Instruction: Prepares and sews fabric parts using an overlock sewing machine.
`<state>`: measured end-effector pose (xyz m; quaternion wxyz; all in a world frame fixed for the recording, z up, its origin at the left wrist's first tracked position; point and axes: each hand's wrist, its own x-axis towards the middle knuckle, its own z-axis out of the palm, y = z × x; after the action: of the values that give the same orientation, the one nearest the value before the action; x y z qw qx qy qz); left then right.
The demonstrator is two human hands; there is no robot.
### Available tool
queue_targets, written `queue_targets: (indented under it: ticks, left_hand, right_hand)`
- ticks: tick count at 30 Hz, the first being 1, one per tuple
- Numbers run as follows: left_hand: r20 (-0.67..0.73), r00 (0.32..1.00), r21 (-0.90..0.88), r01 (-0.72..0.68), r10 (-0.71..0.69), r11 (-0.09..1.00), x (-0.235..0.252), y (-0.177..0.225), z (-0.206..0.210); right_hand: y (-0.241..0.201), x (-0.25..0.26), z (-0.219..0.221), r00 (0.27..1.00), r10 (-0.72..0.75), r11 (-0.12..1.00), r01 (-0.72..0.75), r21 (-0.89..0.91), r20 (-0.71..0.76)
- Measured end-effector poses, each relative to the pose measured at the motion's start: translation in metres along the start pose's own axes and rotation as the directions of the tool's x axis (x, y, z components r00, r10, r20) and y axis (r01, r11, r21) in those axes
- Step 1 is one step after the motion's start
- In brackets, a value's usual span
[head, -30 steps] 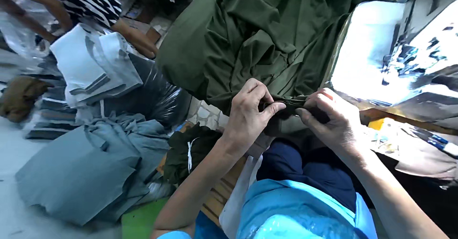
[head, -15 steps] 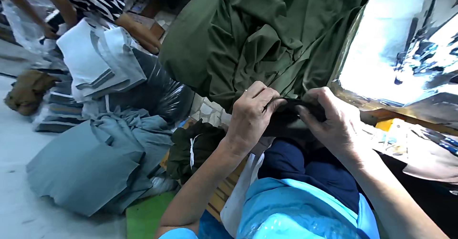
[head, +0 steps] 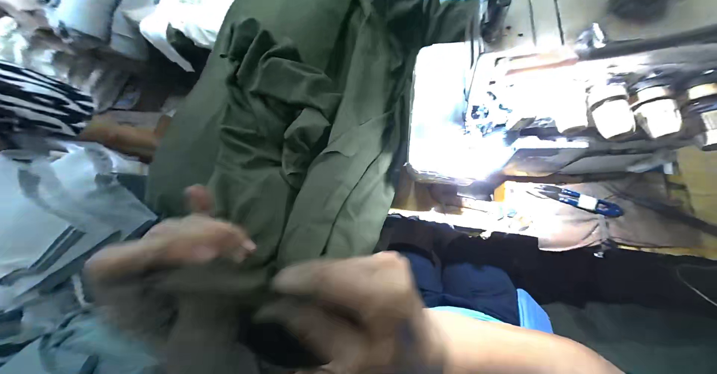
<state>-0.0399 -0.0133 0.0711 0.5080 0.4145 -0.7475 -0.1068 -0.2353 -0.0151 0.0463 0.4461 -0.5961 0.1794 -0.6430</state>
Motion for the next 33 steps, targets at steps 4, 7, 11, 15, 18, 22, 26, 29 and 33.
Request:
queue_targets:
  ticks: [4, 7, 11, 15, 18, 22, 26, 29, 33]
  left_hand:
    - [0.278, 0.949, 0.327, 0.053, -0.149, 0.944, 0.057, -0.003, 0.122]
    - [0.389, 0.835, 0.426, 0.211, -0.389, 0.880, 0.067, 0.000, 0.185]
    - [0.317, 0.829, 0.485, 0.276, -0.461, 0.830, 0.085, 0.007, 0.216]
    - [0.254, 0.918, 0.451, 0.165, -0.303, 0.877, 0.089, -0.009, 0.225]
    - [0.245, 0.953, 0.485, 0.039, -0.178, 0.874, 0.078, -0.008, 0.216]
    - [0.259, 0.962, 0.399, -0.191, 0.089, 0.897, 0.033, -0.004, 0.209]
    - [0.290, 0.954, 0.334, -0.172, 0.073, 0.927, 0.027, -0.011, 0.212]
    - [0.347, 0.934, 0.373, -0.224, 0.089, 0.900, 0.040, -0.015, 0.209]
    - [0.353, 0.928, 0.420, -0.274, 0.122, 0.866, 0.039, -0.017, 0.210]
  right_hand:
    - [0.036, -0.019, -0.090, 0.840, 0.430, 0.896, -0.444, 0.036, -0.330]
    - [0.042, -0.037, -0.126, 0.662, 0.526, 0.798, -0.602, 0.039, -0.534]
    - [0.046, -0.033, -0.143, 0.620, 0.474, 0.776, -0.629, -0.036, -0.625]
    - [0.049, -0.028, -0.146, 0.662, 0.405, 0.796, -0.595, -0.112, -0.631]
    - [0.043, -0.035, -0.145, 0.707, 0.422, 0.820, -0.565, -0.093, -0.568]
    - [0.042, -0.038, -0.143, 0.720, 0.445, 0.834, -0.550, -0.047, -0.532]
    - [0.045, -0.027, -0.140, 0.676, 0.499, 0.834, -0.545, 0.087, -0.542]
    - [0.041, -0.029, -0.145, 0.691, 0.555, 0.811, -0.574, 0.115, -0.463]
    - [0.022, -0.059, -0.209, 0.854, 0.274, 0.834, -0.440, -0.333, -0.441]
